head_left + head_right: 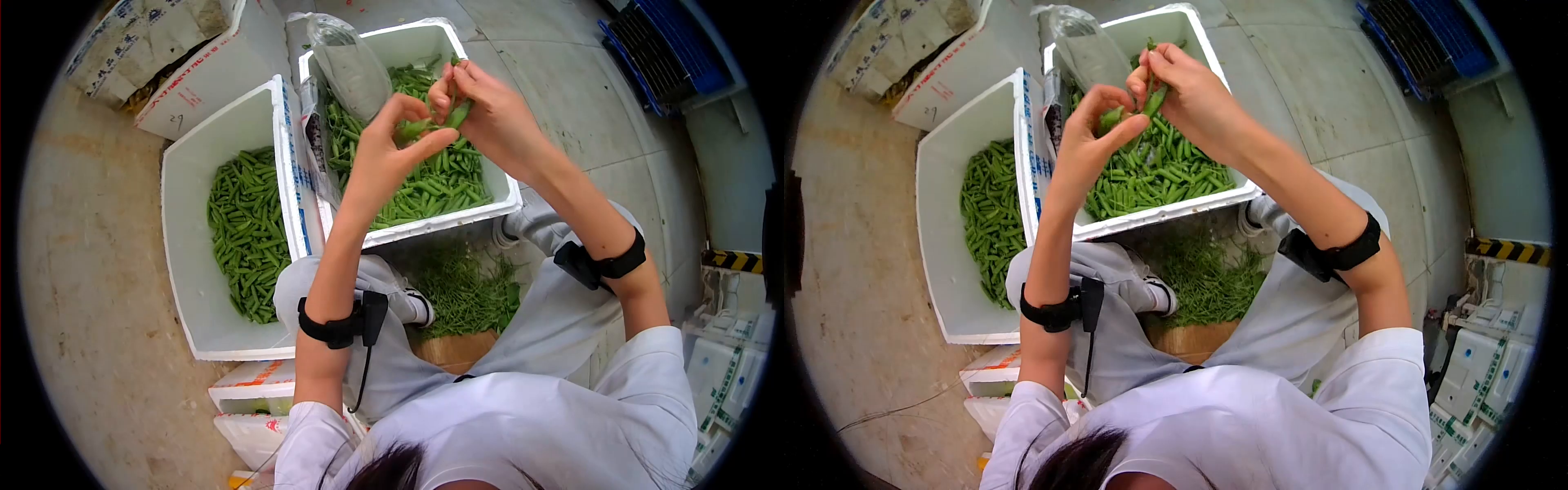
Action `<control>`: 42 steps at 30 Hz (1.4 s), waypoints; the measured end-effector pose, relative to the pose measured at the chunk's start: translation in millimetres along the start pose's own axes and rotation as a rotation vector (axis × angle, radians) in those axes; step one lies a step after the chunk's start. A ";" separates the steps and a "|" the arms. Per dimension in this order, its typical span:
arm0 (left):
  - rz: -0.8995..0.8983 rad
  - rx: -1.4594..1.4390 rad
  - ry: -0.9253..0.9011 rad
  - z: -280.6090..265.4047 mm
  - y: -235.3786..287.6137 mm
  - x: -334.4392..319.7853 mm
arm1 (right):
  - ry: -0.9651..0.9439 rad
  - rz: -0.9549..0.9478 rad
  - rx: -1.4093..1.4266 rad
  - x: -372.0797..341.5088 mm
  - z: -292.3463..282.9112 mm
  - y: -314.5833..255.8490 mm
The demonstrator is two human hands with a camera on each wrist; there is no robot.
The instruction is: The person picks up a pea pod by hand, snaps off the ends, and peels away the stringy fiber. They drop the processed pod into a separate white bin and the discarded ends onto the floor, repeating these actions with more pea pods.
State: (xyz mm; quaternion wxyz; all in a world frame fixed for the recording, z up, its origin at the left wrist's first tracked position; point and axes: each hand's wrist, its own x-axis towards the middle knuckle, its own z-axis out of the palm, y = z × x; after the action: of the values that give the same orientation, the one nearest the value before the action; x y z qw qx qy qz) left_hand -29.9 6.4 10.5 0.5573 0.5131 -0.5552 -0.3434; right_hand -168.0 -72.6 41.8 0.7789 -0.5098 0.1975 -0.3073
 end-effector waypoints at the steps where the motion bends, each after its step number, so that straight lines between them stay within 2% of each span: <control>1: -0.001 -0.001 -0.003 0.7 -2.1 -0.3 | 0.016 -0.004 0.013 -0.6 1.8 2.4; 4: -0.148 -0.106 -0.092 -2.9 2.6 -0.5 | 0.075 0.010 -0.070 2.5 -1.3 8.2; 8: -0.185 -0.163 -0.108 -5.5 10.6 -1.8 | 0.123 0.056 -0.197 1.8 -0.5 2.4; 11: -0.284 -0.311 -0.102 -11.2 14.1 -2.1 | 0.031 0.084 -0.243 2.0 -5.0 -5.2; 13: -0.290 -0.480 -0.124 -14.8 13.9 -1.2 | -0.124 0.235 -0.041 1.8 -9.3 -13.1; 14: -0.289 -0.480 -0.124 -16.1 14.1 -1.2 | -0.124 0.235 -0.041 2.1 -12.2 -16.0; 16: -0.315 -0.537 -0.201 -17.8 15.1 -1.7 | -0.288 0.328 0.017 2.0 -17.5 -21.3; 17: -0.314 -0.537 -0.200 -18.2 16.3 -2.7 | -0.289 0.328 0.016 0.5 -19.3 -23.7; 19: -0.340 -0.557 -0.315 -19.0 19.0 -5.1 | -0.402 0.440 0.036 -1.2 -20.4 -28.3; 25: -0.311 -0.401 -0.387 -18.1 14.7 -2.6 | -0.218 0.408 -0.137 -5.6 -3.6 -20.6; 29: -0.284 -0.403 -0.310 -17.6 14.7 -2.7 | -0.277 0.384 -0.088 -3.7 -8.7 -21.8; 31: -0.326 -0.393 -0.337 -21.8 13.3 -1.7 | -0.228 0.312 -0.323 -7.1 -0.1 -29.6; 32: -0.326 -0.393 -0.336 -21.1 13.7 -1.8 | -0.228 0.313 -0.323 -7.1 0.0 -30.9; 34: -0.307 -0.366 -0.284 -19.1 14.8 -2.4 | -0.253 0.184 -0.552 -7.5 -1.1 -32.6; 35: -0.308 -0.366 -0.284 -18.9 14.0 -2.4 | -0.252 0.184 -0.551 -7.6 -3.3 -31.7; 37: -0.336 -0.361 -0.253 -18.8 10.0 -2.2 | -0.202 0.047 -0.861 -7.8 -8.0 -28.7; 41: -0.375 -0.305 -0.305 -19.6 1.6 -0.1 | -0.262 0.086 -0.987 -8.4 -8.5 -27.6; 42: -0.398 -0.319 -0.315 -18.9 2.8 -1.0 | -0.292 0.147 -0.974 -8.6 -8.6 -28.0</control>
State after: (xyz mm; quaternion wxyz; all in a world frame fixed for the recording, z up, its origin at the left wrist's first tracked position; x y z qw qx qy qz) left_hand -12.2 11.5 15.7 0.4598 0.4582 -0.4623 -0.6041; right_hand -187.4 -80.7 63.9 0.4902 -0.8358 0.2422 -0.0495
